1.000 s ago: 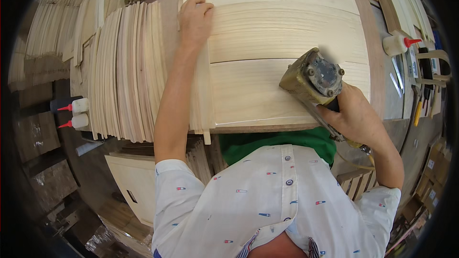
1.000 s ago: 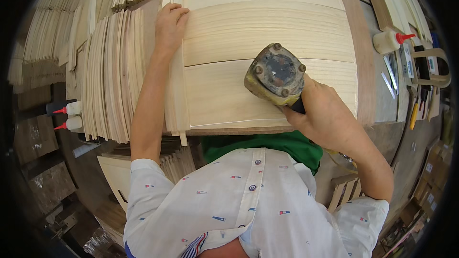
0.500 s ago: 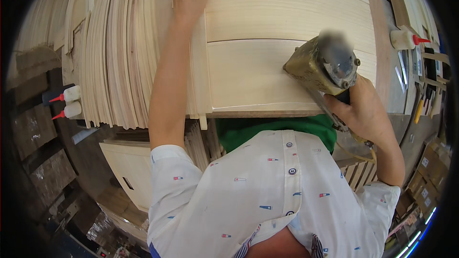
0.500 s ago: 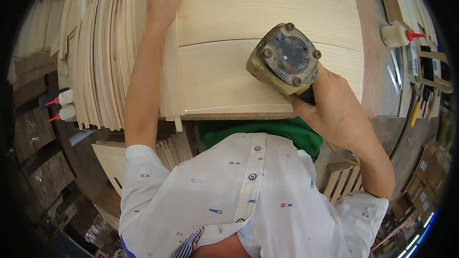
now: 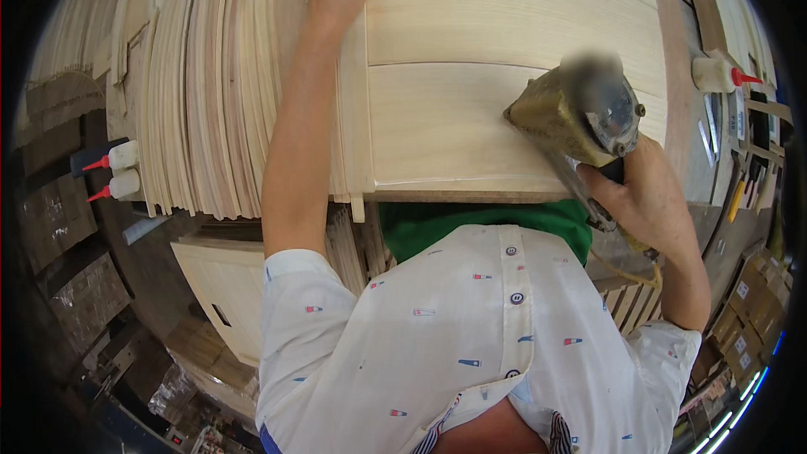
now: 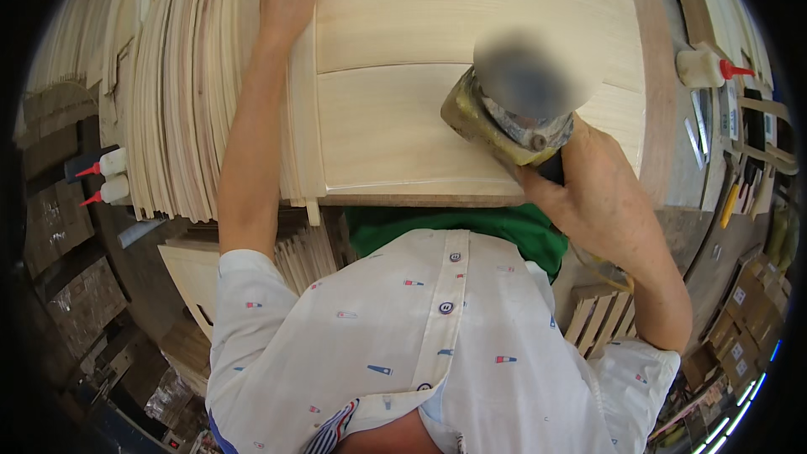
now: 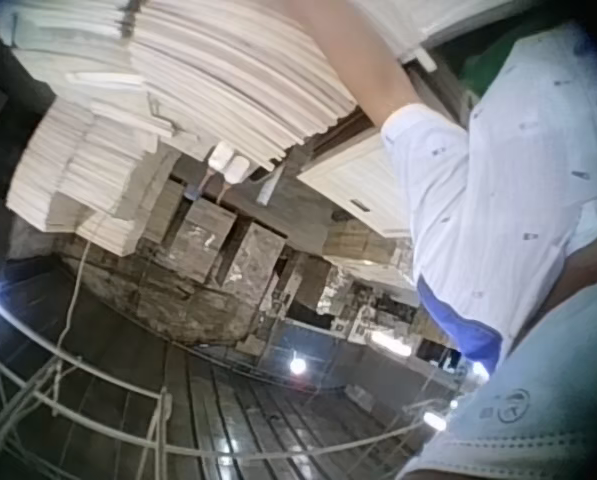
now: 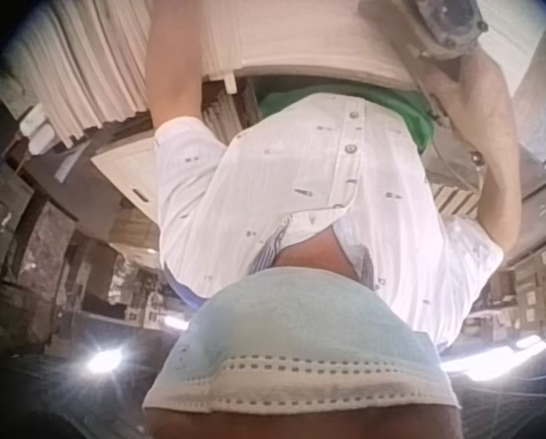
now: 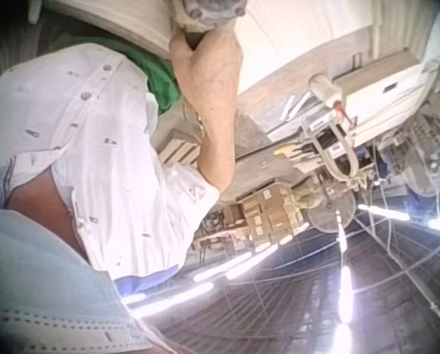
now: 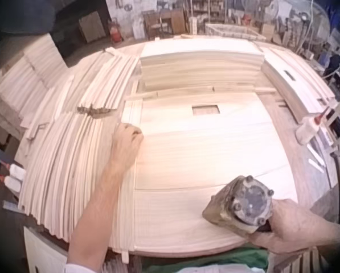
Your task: Assemble wooden panels by applying glue and securing wooden strips with a pneumatic nailer.
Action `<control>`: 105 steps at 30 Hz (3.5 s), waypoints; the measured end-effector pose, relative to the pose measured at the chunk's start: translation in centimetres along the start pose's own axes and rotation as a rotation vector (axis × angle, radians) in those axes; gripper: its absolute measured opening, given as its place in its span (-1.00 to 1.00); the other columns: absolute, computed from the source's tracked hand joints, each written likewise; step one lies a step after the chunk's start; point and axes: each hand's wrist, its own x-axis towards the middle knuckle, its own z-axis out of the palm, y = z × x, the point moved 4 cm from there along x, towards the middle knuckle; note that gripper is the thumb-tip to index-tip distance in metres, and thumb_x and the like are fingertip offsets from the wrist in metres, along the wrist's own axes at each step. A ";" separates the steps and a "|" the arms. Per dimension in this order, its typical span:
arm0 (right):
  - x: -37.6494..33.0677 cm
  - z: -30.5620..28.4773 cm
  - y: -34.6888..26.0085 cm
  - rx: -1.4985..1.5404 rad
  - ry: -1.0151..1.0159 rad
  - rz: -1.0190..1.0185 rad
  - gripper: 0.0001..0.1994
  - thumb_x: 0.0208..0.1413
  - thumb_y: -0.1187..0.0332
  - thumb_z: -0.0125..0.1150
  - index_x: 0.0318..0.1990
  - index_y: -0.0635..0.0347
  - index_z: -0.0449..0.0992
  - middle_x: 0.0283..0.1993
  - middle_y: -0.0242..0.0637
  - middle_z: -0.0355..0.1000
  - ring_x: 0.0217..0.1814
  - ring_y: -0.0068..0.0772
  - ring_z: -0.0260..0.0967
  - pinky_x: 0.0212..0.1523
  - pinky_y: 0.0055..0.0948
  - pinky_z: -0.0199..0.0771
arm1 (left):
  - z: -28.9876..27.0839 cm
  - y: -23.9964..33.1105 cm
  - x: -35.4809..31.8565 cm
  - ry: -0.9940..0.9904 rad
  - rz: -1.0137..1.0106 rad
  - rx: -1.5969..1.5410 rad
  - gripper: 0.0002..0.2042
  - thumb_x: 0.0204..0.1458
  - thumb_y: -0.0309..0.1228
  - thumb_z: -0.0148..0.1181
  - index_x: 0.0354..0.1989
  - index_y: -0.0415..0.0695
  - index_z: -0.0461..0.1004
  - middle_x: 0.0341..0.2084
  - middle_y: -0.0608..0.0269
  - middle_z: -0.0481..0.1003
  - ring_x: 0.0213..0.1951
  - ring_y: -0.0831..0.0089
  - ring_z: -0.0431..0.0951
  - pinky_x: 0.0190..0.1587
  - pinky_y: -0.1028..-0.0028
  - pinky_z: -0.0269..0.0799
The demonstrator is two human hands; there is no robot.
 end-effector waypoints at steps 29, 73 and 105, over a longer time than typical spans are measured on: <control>1.0 -2.7 -1.3 0.109 -0.007 0.178 -0.68 -0.04 0.40 0.27 -0.14 0.38 0.44 -0.44 -0.25 0.47 -0.45 -0.52 0.43 -0.39 -0.46 0.44 | -1.9 -2.1 -4.4 0.074 -0.147 -0.035 -0.52 0.03 -0.23 0.19 0.14 -0.15 0.39 0.19 -0.05 0.27 0.21 0.04 0.23 0.26 0.20 0.14; 23.7 -2.3 -13.3 -0.026 0.076 -0.142 -0.77 -0.03 0.33 0.17 -0.36 0.39 0.48 -0.58 -0.25 0.43 -0.59 -0.44 0.42 -0.56 -0.44 0.42 | -1.4 -1.9 -5.1 0.031 -0.318 -0.146 -0.39 -0.01 -0.23 0.14 0.27 -0.09 0.21 0.20 0.11 0.28 0.29 0.14 0.13 0.31 0.13 -0.15; 15.3 1.3 -12.3 -0.049 -0.085 -0.084 -0.77 0.05 0.36 0.15 -0.30 0.43 0.47 -0.54 -0.27 0.43 -0.60 -0.47 0.38 -0.56 -0.42 0.41 | -0.5 -2.8 -4.9 0.029 -0.275 -0.117 -0.47 0.09 -0.22 0.03 0.27 -0.06 0.23 0.23 0.19 0.27 0.28 0.10 0.14 0.29 0.06 -0.10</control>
